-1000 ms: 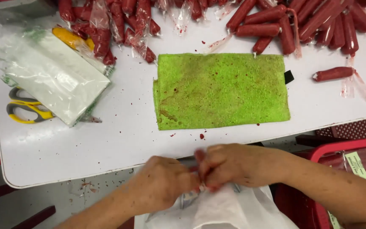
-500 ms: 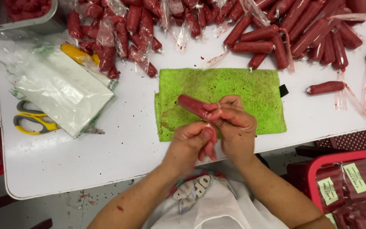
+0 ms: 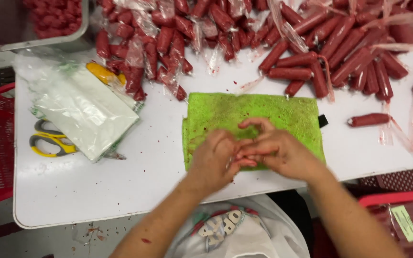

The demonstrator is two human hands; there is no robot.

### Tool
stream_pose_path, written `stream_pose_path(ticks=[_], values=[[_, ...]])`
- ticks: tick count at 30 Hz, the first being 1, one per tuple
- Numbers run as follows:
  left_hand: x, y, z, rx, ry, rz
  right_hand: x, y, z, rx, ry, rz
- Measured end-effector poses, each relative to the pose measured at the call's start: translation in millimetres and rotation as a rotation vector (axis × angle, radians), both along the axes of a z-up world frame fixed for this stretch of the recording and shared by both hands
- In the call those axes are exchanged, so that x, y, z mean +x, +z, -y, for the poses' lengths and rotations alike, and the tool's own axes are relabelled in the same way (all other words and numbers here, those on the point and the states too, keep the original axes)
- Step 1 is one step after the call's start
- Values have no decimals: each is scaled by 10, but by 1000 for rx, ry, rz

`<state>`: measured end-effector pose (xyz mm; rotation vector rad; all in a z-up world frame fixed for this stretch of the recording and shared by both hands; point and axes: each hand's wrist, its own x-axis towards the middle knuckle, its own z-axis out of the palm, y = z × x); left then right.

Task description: The person wraps processed sausages in plastic film by hand, tying off the ends and placing them onto a pile.

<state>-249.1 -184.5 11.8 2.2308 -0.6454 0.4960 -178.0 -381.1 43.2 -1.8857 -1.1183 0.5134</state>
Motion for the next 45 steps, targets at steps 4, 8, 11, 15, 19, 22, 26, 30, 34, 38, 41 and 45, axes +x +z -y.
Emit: stream_pose_path(ticks=[4,8,11,15,19,22,26,30,34,38,41,45], values=[[-368,-120,249,-352,288,-52,-411,-378,-295,616,-411,-297],[-208,-112,318,-958,357,-263,-485,-439,-508,749,-690,-350],[-49,-80,296,-593,329,-152,-463,-640,-482,762,-803,-404],[137,189,163,-671,-29,51,-349,-555,-416,395,-795,-55],[311,351,-253,-63,-171,-50,-285,-408,-365,311,-463,179],[701,325,-653,335,-85,44,-110,-403,-407,224,-471,-228],[1357,335,-1363,362,29,-7,595,343,-274,141,-917,-363],[1442,408,-1609,892,67,-87,1208,474,131,-207,-892,502],[1784,338,-1463,458,-13,247,1144,423,-454,-35,-522,508],[1717,705,-961,-160,-90,143,1006,249,-1051,362,-301,-93],[1470,721,-711,-552,53,-288,1043,-176,-969,136,-358,527],[1256,764,-579,-974,-103,-499,666,117,-1025,735,-343,-1019]])
